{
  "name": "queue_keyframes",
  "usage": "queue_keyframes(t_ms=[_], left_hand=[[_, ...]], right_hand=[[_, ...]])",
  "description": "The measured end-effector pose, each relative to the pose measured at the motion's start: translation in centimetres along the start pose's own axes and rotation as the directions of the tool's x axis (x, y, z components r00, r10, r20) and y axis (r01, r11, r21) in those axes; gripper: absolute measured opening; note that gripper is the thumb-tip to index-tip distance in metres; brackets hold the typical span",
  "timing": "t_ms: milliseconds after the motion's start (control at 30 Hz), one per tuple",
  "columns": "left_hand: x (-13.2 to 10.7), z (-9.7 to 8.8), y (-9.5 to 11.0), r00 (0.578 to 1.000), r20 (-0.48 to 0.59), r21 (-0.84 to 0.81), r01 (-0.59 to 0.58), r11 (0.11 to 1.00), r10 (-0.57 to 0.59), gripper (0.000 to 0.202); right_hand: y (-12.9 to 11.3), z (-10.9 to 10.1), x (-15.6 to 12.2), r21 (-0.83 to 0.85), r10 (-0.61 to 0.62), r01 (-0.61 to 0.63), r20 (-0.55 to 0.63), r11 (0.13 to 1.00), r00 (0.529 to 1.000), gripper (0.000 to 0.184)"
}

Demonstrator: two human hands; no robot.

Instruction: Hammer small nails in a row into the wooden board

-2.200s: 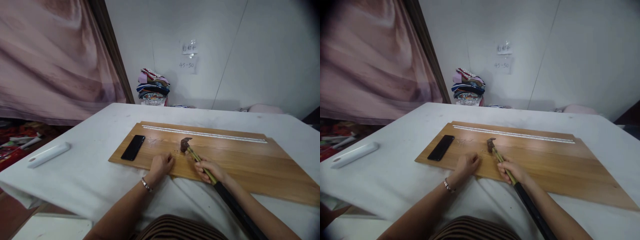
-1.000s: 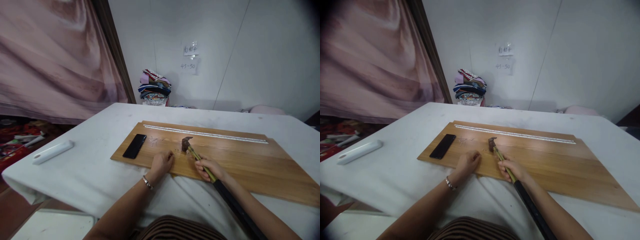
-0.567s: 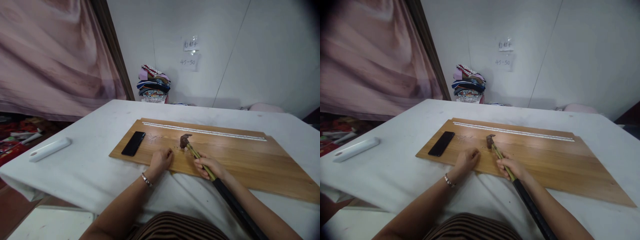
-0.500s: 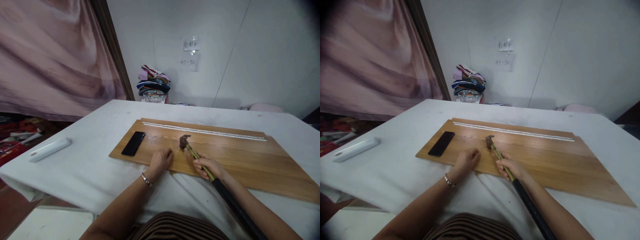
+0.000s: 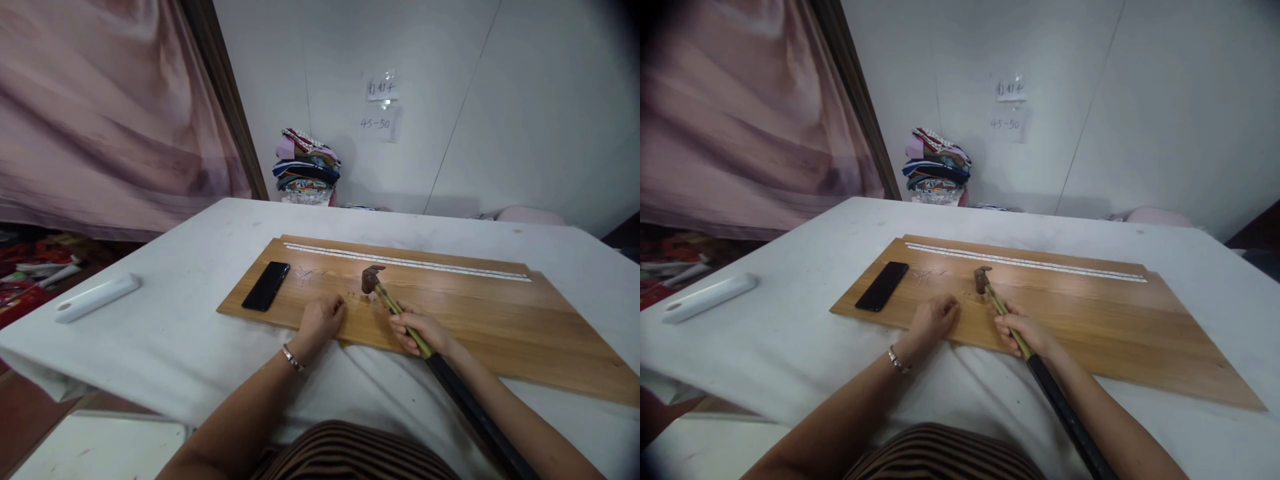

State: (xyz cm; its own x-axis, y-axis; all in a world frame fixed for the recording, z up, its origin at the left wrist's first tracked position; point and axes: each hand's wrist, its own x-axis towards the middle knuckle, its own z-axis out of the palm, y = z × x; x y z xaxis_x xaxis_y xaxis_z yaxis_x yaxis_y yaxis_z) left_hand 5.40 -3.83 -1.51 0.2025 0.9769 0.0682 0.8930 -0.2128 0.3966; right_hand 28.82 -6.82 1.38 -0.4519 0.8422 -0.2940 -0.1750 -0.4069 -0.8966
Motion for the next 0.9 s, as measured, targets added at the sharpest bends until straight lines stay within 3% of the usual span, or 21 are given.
queue_keyframes(t_ms=[400,633,900], left_hand=[[-0.05,-0.25,0.14,1.0,0.007,-0.026,-0.002,1.0,0.003,0.023],[-0.06,-0.09,0.06,1.0,-0.015,-0.005,-0.003,1.0,0.003,0.023],[-0.06,-0.09,0.03,1.0,-0.018,-0.03,-0.019,0.999,0.019,0.022]], right_hand=[[0.32,-0.16,0.28,0.009,0.025,-0.026,0.02,1.0,0.999,0.038],[0.16,-0.45,0.03,0.028,0.027,-0.026,-0.028,0.999,0.999,0.046],[0.37,-0.47,0.36,0.018,0.044,-0.044,-0.013,0.999,0.999,0.041]])
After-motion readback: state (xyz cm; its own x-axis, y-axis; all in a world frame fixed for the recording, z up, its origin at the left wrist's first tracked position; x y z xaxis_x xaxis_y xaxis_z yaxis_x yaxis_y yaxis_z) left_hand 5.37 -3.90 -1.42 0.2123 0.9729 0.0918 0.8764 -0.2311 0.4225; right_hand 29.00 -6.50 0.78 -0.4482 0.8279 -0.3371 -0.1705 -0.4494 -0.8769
